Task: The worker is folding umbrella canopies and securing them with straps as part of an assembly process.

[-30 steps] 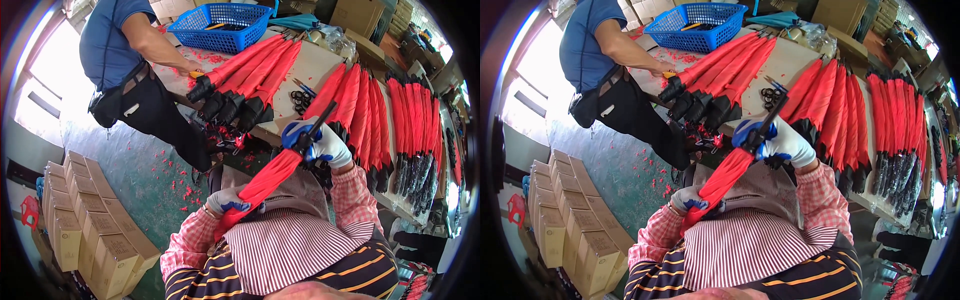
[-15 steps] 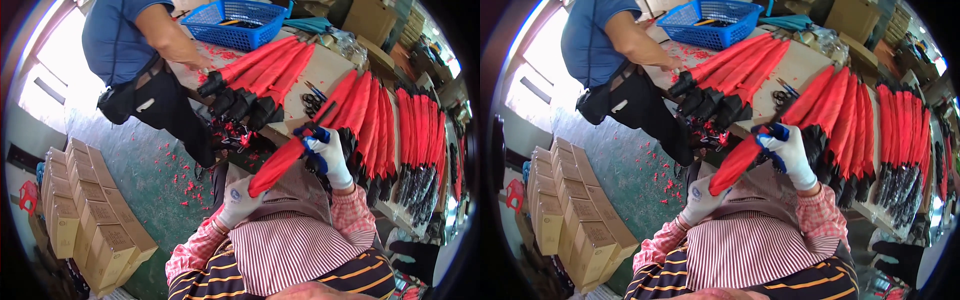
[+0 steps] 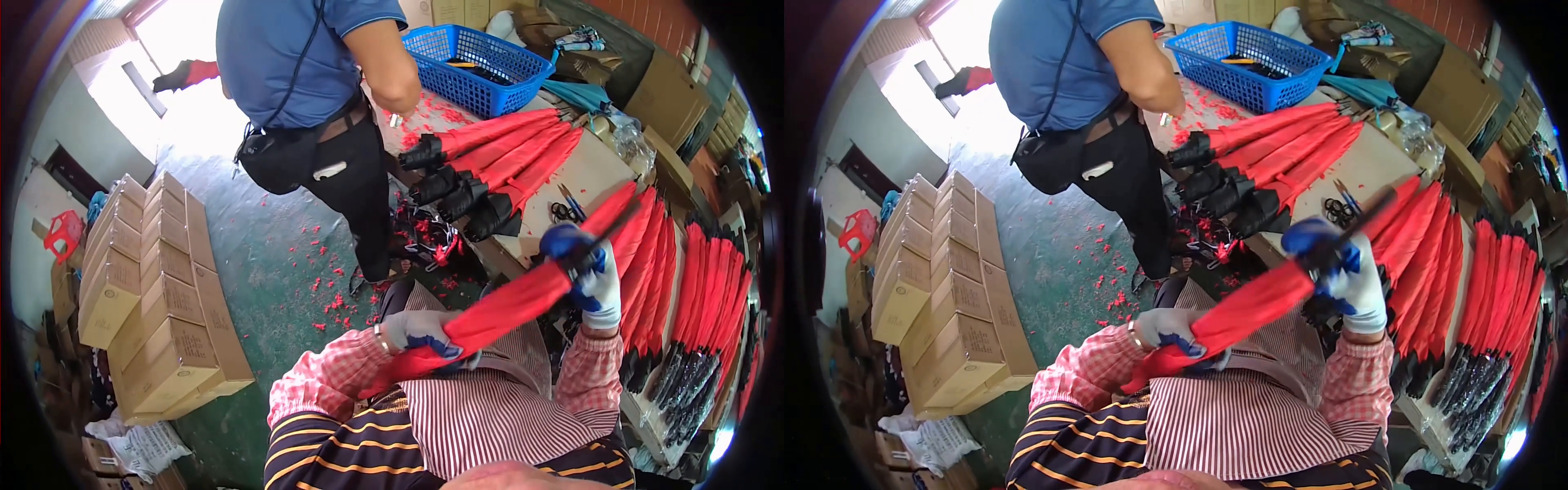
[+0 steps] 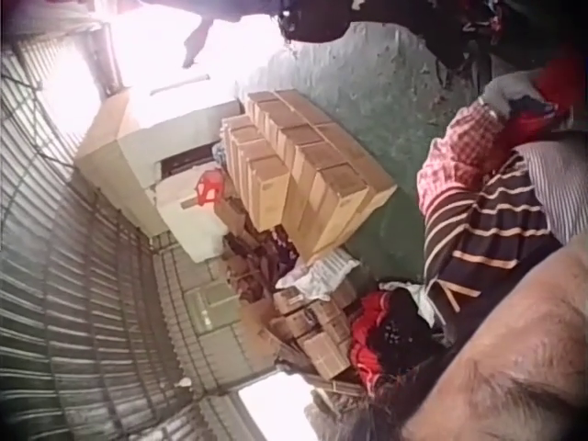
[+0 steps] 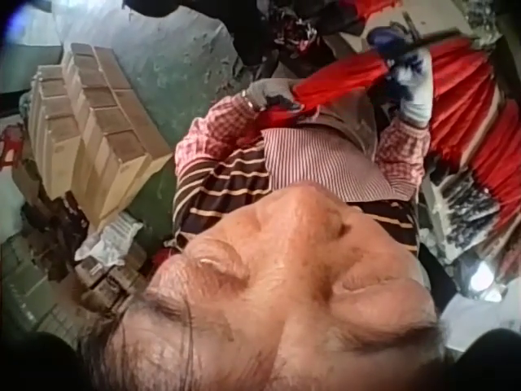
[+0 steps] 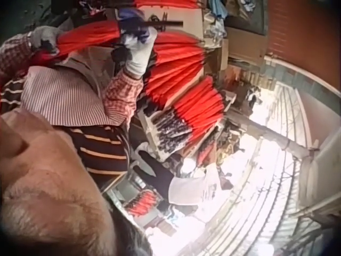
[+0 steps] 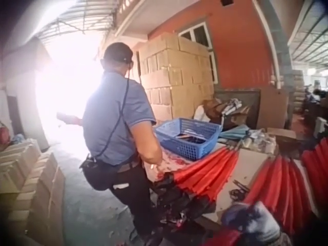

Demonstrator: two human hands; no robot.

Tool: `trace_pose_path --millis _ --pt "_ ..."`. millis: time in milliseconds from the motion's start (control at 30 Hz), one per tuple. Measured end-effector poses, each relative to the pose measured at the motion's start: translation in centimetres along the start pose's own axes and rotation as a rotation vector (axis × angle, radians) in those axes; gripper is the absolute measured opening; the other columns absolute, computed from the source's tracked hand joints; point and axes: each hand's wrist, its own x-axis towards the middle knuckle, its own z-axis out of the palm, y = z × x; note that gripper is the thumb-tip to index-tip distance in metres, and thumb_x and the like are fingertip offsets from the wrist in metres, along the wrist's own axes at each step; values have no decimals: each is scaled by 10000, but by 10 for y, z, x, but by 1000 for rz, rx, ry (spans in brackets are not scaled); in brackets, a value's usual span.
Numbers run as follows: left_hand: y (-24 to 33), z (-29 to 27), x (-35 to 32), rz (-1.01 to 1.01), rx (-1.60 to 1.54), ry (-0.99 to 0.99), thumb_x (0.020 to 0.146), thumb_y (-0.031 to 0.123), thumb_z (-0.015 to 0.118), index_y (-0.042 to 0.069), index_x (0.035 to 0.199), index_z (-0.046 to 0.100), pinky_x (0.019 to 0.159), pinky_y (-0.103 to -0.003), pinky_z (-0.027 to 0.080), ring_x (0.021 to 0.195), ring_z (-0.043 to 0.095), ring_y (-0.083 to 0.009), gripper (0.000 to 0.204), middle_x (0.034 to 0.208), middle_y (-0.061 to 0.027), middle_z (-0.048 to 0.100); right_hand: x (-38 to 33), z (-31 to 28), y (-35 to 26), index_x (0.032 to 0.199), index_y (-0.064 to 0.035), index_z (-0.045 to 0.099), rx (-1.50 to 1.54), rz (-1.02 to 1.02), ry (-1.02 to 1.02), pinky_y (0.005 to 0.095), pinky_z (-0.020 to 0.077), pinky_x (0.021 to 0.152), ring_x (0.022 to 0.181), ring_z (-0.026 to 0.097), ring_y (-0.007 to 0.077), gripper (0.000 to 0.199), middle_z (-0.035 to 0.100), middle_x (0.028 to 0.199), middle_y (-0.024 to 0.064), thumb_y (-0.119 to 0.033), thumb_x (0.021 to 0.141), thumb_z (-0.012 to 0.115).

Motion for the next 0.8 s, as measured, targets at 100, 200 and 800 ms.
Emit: trace_pose_path --millis 100,200,800 --pt "14 25 2 -230 833 1059 837 451 918 -28 1299 665 1011 -361 534 1131 706 -260 712 1211 -153 743 -32 -13 4 1091 2 673 -269 490 419 374 532 656 791 647 236 489 733 973 68 -463 986 784" --pt "-9 -1 -1 -71 701 972 839 364 906 -14 1294 686 981 -370 541 1084 714 -247 631 1165 -137 755 -41 -19 36 1098 2 641 -199 422 572 351 543 686 808 664 233 561 720 987 60 -517 955 798" --pt "-6 11 37 -149 920 1125 837 361 907 -39 1385 615 922 -322 542 1053 692 -200 739 1191 -115 731 -71 -65 28 1275 15 708 -71 411 427 236 505 780 851 658 84 675 735 1069 7 -410 812 954"
